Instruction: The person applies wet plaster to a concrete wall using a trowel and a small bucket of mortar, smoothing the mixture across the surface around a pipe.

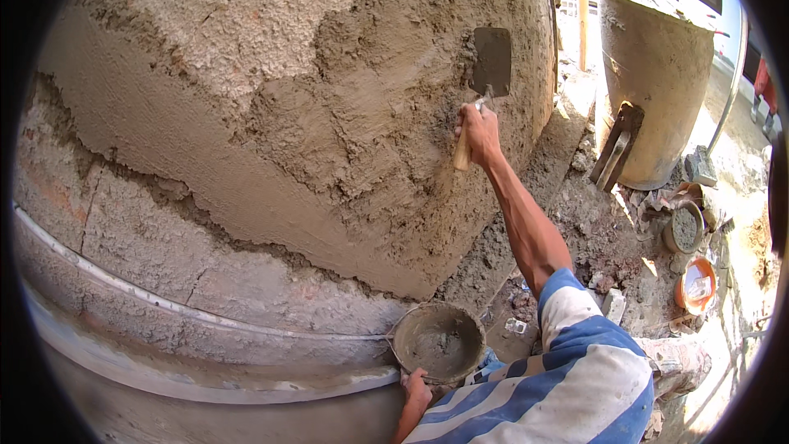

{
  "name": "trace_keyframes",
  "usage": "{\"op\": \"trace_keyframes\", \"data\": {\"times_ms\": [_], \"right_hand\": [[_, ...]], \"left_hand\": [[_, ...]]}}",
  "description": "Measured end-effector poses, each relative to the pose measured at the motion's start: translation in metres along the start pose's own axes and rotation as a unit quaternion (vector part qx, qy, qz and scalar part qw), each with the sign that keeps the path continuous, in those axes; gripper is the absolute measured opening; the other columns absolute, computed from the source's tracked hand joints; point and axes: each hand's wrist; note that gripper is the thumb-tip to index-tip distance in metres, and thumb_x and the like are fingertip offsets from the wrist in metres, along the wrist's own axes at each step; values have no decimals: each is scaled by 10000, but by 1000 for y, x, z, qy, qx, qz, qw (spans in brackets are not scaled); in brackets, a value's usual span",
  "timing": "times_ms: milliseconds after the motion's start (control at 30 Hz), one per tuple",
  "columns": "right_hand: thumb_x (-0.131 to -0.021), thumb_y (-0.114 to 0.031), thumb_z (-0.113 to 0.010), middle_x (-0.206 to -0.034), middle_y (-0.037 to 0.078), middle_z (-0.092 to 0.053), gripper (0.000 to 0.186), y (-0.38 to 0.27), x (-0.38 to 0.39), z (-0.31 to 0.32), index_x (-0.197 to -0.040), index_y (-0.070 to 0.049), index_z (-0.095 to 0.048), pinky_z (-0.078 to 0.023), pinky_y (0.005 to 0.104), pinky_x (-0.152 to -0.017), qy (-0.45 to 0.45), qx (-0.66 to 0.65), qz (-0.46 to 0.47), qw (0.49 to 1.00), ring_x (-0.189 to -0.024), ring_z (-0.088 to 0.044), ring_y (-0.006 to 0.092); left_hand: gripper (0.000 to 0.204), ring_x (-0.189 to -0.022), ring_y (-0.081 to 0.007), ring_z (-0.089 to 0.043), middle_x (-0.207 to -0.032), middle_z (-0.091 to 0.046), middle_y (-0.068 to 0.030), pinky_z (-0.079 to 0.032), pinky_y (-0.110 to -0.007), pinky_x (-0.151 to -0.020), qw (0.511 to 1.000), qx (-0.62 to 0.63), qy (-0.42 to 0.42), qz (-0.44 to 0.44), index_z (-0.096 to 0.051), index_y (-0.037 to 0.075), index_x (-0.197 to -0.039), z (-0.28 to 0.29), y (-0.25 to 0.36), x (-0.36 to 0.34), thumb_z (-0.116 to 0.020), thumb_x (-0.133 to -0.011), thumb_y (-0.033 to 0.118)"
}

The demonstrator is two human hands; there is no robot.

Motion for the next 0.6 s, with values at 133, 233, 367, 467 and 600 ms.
{"op": "trace_keyframes", "data": {"times_ms": [133, 233, 367, 467, 600], "right_hand": [[-815, -142, -492, -650, 50, -521, 126, -7, 42, -14, -794, -18, -496, -455, 273, -426, -10, -3, -6, 1000, -493, -507, 118], [-848, -156, -480, -657, 57, -543, 135, -14, 86, -47, -824, -24, -496, -466, 270, -405, -113, 30, -46, 992, -479, -500, 112], [-885, -187, -467, -620, 31, -501, 154, -21, 139, -68, -838, -40, -476, -448, 253, -386, -156, -130, -154, 967, -465, -477, 101], [-879, -177, -474, -619, 21, -474, 159, -38, 184, -58, -801, -39, -480, -415, 245, -388, -241, -388, -309, 834, -457, -447, 101], [-836, -190, -523, -603, -2, -433, 170, -84, 209, -16, -817, -22, -509, -385, 230, -362, -286, -527, -390, 699, -445, -414, 84]], "left_hand": [[554, -1002, -350, -496, -1101, -477, -120, -482, -518, -706, 993, 1, 27, 111, -450, 132, -1119, -9, 12, 20, -567, -585, 41], [541, -1005, -358, -495, -1106, -470, -132, -488, -522, -712, 990, -9, 53, 129, -451, 130, -1107, -11, 18, 35, -571, -584, 53], [528, -1019, -368, -491, -1081, -487, -144, -484, -533, -723, 990, -74, 55, 111, -452, 133, -1099, -11, -2, 27, -586, -591, 79], [524, -1020, -371, -495, -1072, -500, -148, -478, -540, -727, 941, -331, -41, -61, -451, 131, -1102, 27, -39, 0, -589, -597, 97], [536, -1015, -372, -500, -1099, -490, -156, -469, -555, -712, 758, -573, -183, -253, -453, 119, -1106, 36, -50, -10, -589, -588, 103]]}}
Point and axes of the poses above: each hand's wrist, its own x-axis away from the middle knuckle, its own z-axis out of the back of the hand, y = z × x
